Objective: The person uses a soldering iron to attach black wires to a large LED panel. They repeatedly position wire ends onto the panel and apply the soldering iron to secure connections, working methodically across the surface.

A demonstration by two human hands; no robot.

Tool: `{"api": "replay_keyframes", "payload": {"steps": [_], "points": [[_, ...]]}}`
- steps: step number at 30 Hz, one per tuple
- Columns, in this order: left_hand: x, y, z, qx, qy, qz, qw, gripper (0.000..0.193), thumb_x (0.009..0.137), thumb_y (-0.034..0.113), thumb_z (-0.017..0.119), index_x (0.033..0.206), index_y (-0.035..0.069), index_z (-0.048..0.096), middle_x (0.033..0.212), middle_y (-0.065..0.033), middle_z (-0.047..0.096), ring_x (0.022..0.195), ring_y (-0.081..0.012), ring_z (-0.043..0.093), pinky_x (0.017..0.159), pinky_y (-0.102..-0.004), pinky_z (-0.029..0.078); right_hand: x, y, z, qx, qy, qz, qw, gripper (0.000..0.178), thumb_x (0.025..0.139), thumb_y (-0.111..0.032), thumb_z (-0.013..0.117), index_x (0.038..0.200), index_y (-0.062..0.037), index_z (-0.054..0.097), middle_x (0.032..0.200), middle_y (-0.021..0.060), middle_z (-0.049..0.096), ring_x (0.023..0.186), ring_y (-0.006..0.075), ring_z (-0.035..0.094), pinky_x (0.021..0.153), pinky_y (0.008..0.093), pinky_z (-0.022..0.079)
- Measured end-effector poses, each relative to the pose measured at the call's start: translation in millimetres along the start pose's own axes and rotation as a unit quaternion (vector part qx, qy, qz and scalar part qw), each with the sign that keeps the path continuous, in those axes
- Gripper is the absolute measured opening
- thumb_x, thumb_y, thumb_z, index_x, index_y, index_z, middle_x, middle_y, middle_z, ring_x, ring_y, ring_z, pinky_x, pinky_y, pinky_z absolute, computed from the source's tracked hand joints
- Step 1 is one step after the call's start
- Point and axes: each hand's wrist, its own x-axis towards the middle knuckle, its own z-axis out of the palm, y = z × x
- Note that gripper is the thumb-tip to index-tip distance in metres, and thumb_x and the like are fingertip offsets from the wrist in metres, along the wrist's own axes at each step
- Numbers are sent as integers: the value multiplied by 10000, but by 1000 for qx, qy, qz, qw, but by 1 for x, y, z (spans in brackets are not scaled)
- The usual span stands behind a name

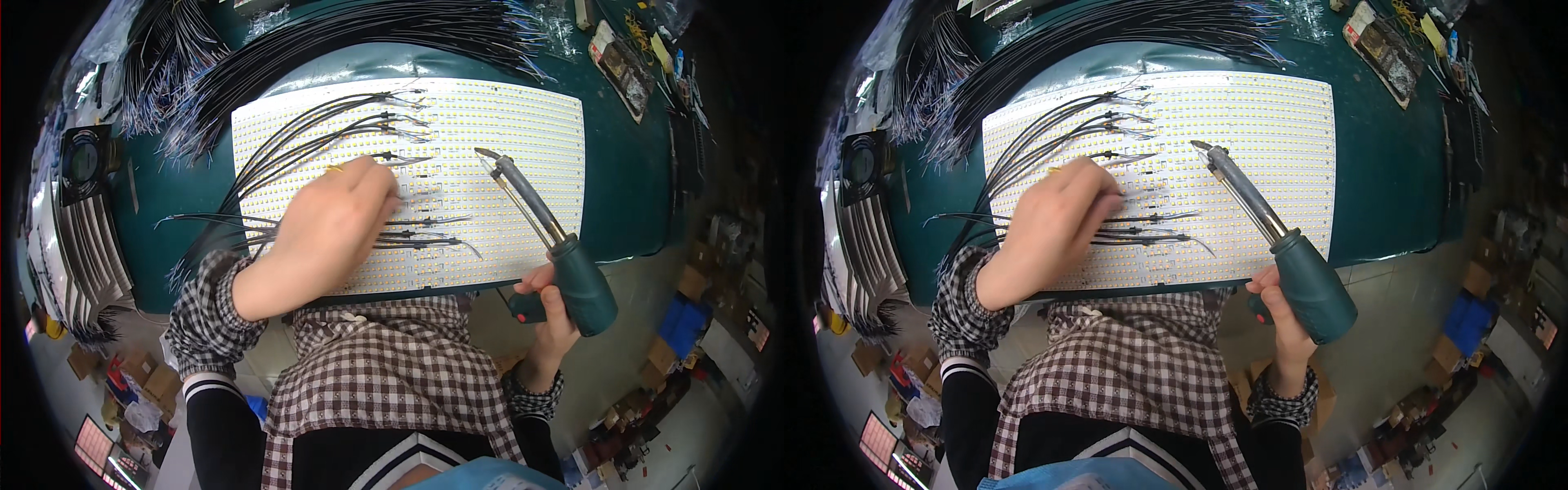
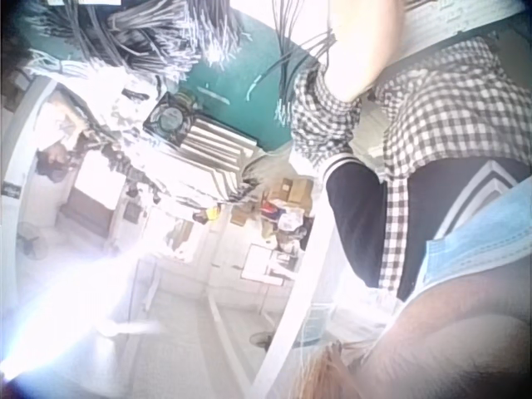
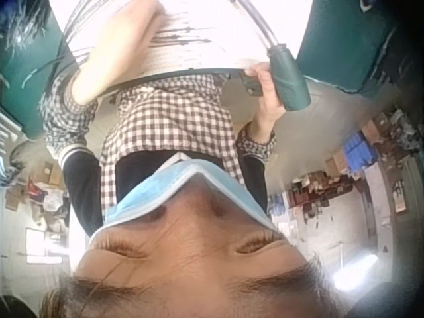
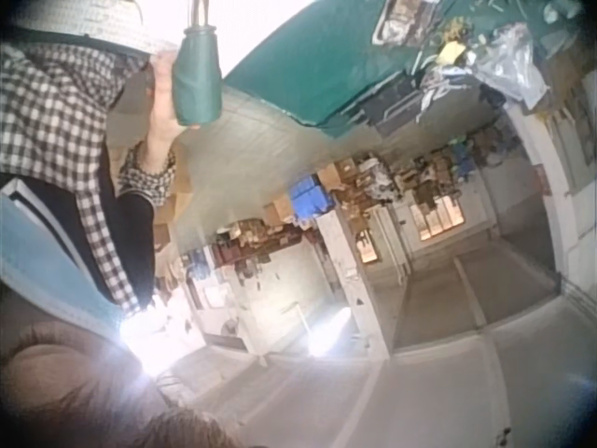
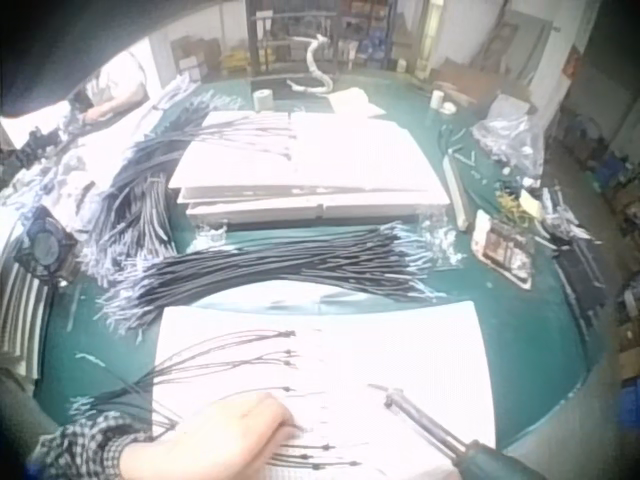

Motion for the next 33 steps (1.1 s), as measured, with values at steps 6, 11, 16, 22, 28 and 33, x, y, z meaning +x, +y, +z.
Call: {"api": "replay_keyframes", "payload": {"steps": [6, 11, 16, 22, 28, 33], "points": [[7, 3, -1, 52, 69, 46, 995, 132, 821, 43, 691, 907, 40, 591, 879, -116, 571, 811, -323, 579, 686, -421, 460, 2, 0, -2, -8, -11, 10, 1000, 500, 920, -235, 685, 1215, 139, 533, 871, 146, 625, 748, 213, 645, 688, 332, 577], [15, -8, 8, 40, 36, 24, 998, 129, 828, 45, 687, 906, 31, 586, 874, -122, 573, 814, -324, 582, 689, -418, 464, 1, 1, 1, -2, -6, -2, 1000, 505, 917, -247, 691, 1207, 139, 543, 873, 145, 624, 758, 212, 646, 676, 329, 578], [14, -2, 10, 7, 46, 1, 999, 113, 849, 50, 673, 906, 21, 578, 850, -127, 592, 764, -325, 601, 663, -411, 473, 1, 2, 2, -14, 14, 13, 1000, 504, 910, -259, 694, 1189, 137, 552, 873, 155, 635, 725, 221, 654, 674, 325, 578], [24, -6, 16, 23, 46, -5, 999, 98, 852, 41, 653, 914, 18, 581, 842, -134, 604, 760, -323, 616, 657, -397, 481, 3, -3, 2, 43, -9, -6, 999, 221, 881, -7, 675, 1079, 83, 634, 991, 165, 662, 906, 280, 679, 722, 352, 613], [25, -10, 19, -59, 52, -24, 997, 91, 828, 45, 657, 874, 18, 582, 818, -121, 597, 724, -287, 615, 625, -373, 484, 3, -2, 5, 39, -12, 8, 999, 283, 889, -14, 677, 1148, 87, 622, 1063, 191, 663, 991, 313, 681, 723, 353, 621], [27, -11, 22, -73, 53, -20, 996, 98, 814, 54, 652, 853, 23, 568, 832, -146, 601, 738, -338, 623, 634, -425, 497, 1, -4, 9, 33, 0, 14, 999, 276, 882, -14, 693, 1135, 80, 634, 1080, 199, 669, 987, 306, 684, 725, 350, 617]]}}
